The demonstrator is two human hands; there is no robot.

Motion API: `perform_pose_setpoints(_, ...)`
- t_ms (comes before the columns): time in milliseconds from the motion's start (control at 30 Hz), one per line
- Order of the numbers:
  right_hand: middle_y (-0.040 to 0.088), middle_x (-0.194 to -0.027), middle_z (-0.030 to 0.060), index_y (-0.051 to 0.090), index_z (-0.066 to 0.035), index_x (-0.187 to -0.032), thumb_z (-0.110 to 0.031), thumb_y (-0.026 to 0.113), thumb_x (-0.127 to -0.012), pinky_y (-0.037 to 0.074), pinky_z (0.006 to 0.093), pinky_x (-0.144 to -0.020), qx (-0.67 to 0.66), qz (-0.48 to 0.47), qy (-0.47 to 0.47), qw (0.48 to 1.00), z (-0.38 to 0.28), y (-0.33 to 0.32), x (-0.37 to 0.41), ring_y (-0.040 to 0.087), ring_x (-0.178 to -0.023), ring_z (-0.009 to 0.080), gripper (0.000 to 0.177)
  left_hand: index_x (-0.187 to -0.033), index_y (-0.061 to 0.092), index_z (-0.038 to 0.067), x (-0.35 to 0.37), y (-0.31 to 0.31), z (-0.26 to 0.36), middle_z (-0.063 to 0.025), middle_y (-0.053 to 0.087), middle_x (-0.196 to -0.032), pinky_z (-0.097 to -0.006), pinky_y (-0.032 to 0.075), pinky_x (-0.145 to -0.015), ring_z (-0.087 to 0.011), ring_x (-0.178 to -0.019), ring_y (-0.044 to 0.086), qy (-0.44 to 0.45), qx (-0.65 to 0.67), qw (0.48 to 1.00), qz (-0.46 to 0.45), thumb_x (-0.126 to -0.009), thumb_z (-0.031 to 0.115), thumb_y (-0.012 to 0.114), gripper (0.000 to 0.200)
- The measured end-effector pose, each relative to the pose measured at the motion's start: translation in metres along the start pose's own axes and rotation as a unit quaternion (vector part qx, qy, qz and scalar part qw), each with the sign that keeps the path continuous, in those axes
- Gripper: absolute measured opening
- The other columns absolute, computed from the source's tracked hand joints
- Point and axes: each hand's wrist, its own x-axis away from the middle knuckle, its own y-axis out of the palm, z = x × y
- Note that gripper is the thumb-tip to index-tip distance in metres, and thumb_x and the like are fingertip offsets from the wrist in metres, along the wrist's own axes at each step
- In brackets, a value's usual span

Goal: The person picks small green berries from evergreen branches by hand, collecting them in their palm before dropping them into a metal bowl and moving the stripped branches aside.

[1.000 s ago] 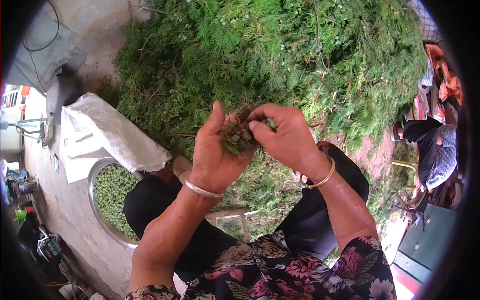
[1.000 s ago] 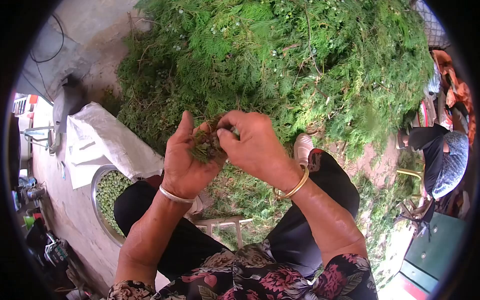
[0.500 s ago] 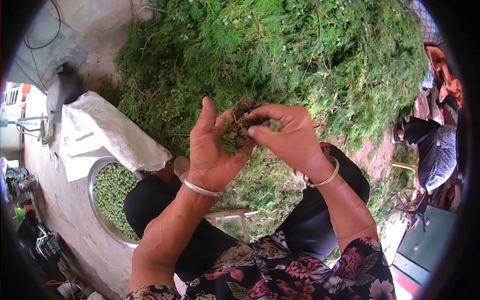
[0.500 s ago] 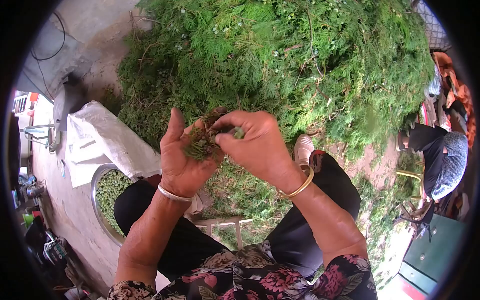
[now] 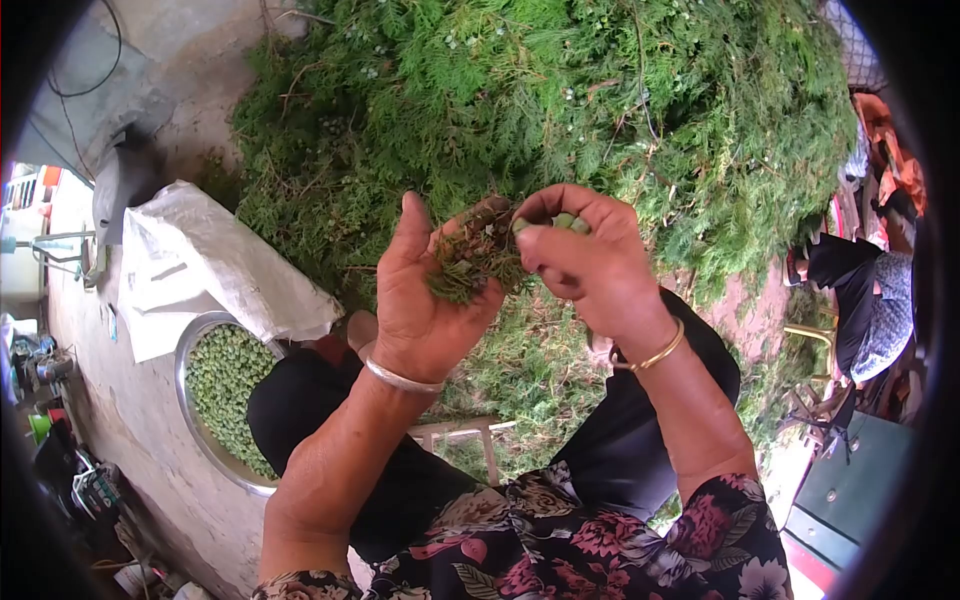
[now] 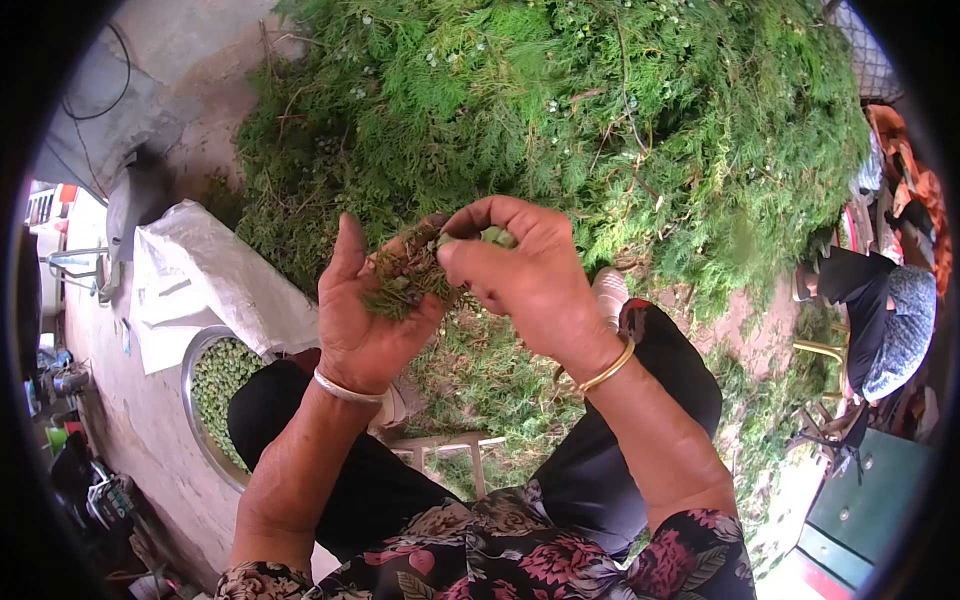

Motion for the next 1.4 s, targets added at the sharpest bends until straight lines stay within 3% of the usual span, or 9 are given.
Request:
perform_pose_setpoints(67, 0.061, -0.077, 0.0094, 0.056, 0.003, -0.096, -0.005, 0.061, -0.082, 0.035, 0.0175, -0.041, -0.295, -0.062, 0.132, 0.944, 0.001, -0.012, -0.003, 0.053, -0.058, 0.0086, 0.017, -0.115, 0.056, -0.004, 0.001, 0.005, -0.001, -0.0145, 0.062, -0.111, -0.0275, 0.055, -0.073, -0.0222, -0.094, 0.063, 0.002, -0.008, 1.0, 0.015, -0.09, 0.058, 0.046, 0.068)
perform_pose_setpoints(400, 0.061, -0.077, 0.01, 0.056, 0.001, -0.095, -0.006, 0.062, -0.081, 0.028, 0.0159, -0.039, -0.28, -0.075, 0.126, 0.949, -0.004, -0.008, -0.001, 0.047, -0.056, 0.0051, 0.017, -0.113, 0.054, -0.008, -0.001, 0.004, -0.004, -0.0186, 0.061, -0.109, -0.0357, 0.047, -0.093, -0.0269, -0.105, 0.058, 0.001, 0.037, 0.999, -0.02, -0.091, 0.056, 0.044, 0.069)
perform_pose_setpoints(467, 0.063, -0.081, 0.0076, 0.063, 0.0, -0.087, -0.003, 0.067, -0.078, 0.03, 0.0151, -0.041, -0.047, -0.045, 0.051, 0.997, 0.001, 0.002, 0.005, 0.05, -0.059, 0.0033, 0.011, -0.114, 0.054, -0.007, -0.002, 0.001, -0.005, -0.0189, 0.06, -0.111, -0.0366, 0.046, -0.095, -0.0274, -0.106, 0.057, 0.002, 0.028, 0.999, -0.03, -0.091, 0.057, 0.044, 0.069)
perform_pose_setpoints(600, 0.068, -0.08, 0.0071, 0.068, -0.001, -0.088, -0.004, 0.07, -0.073, 0.048, 0.0242, -0.06, 0.157, -0.018, -0.209, 0.965, 0.027, 0.017, 0.004, 0.06, -0.065, 0.0103, 0.015, -0.116, 0.053, -0.006, -0.001, 0.015, -0.014, -0.0201, 0.057, -0.116, -0.0391, 0.041, -0.099, -0.0286, -0.111, 0.054, 0.016, -0.036, 0.998, 0.043, -0.09, 0.06, 0.042, 0.072)
perform_pose_setpoints(833, 0.065, -0.072, 0.0063, 0.066, 0.0, -0.084, -0.006, 0.069, -0.075, 0.048, 0.0249, -0.06, 0.231, -0.043, -0.134, 0.963, 0.021, 0.017, 0.009, 0.06, -0.064, 0.0105, 0.012, -0.121, 0.05, -0.006, -0.003, 0.009, -0.017, -0.0231, 0.052, -0.124, -0.0464, 0.032, -0.108, -0.0339, -0.122, 0.046, 0.026, -0.066, 0.997, 0.042, -0.092, 0.061, 0.036, 0.074)
perform_pose_setpoints(1000, 0.061, -0.067, 0.0009, 0.064, 0.002, -0.079, -0.007, 0.068, -0.078, 0.045, 0.0227, -0.053, 0.078, -0.003, -0.056, 0.995, 0.014, 0.01, 0.0, 0.055, -0.061, 0.0049, 0.01, -0.106, 0.059, 0.001, -0.002, 0.002, -0.004, -0.0072, 0.063, -0.096, -0.0327, 0.049, -0.082, -0.0186, -0.088, 0.061, 0.011, -0.109, 0.992, 0.061, -0.092, 0.048, 0.051, 0.05)
perform_pose_setpoints(1233, 0.063, -0.065, 0.0114, 0.062, 0.002, -0.078, -0.007, 0.065, -0.077, 0.046, 0.0288, -0.052, 0.226, 0.016, -0.123, 0.966, 0.024, 0.005, 0.002, 0.059, -0.054, 0.016, 0.009, -0.095, 0.061, 0.0, 0.004, 0.013, -0.012, -0.005, 0.063, -0.086, -0.0267, 0.047, -0.062, -0.0109, -0.071, 0.058, 0.045, -0.28, 0.954, 0.097, -0.092, 0.024, 0.059, 0.024)
perform_pose_setpoints(1367, 0.065, -0.07, 0.0074, 0.063, 0.001, -0.084, -0.007, 0.068, -0.079, 0.048, 0.0256, -0.057, 0.259, -0.007, -0.149, 0.954, 0.024, 0.005, 0.003, 0.058, -0.062, 0.0093, 0.01, -0.085, 0.062, 0.005, 0.003, 0.008, -0.012, -0.0014, 0.062, -0.076, -0.0239, 0.043, -0.053, -0.0093, -0.065, 0.058, 0.04, -0.328, 0.932, 0.152, -0.091, 0.015, 0.056, 0.014)
perform_pose_setpoints(1400, 0.063, -0.068, 0.0113, 0.062, 0.001, -0.081, -0.007, 0.066, -0.077, 0.048, 0.032, -0.057, 0.275, 0.0, -0.173, 0.946, 0.024, 0.005, 0.002, 0.059, -0.06, 0.0211, 0.01, -0.082, 0.063, 0.006, 0.002, 0.007, -0.013, -0.0008, 0.061, -0.073, -0.0235, 0.042, -0.051, -0.0086, -0.063, 0.058, 0.042, -0.338, 0.924, 0.173, -0.091, 0.014, 0.056, 0.013)
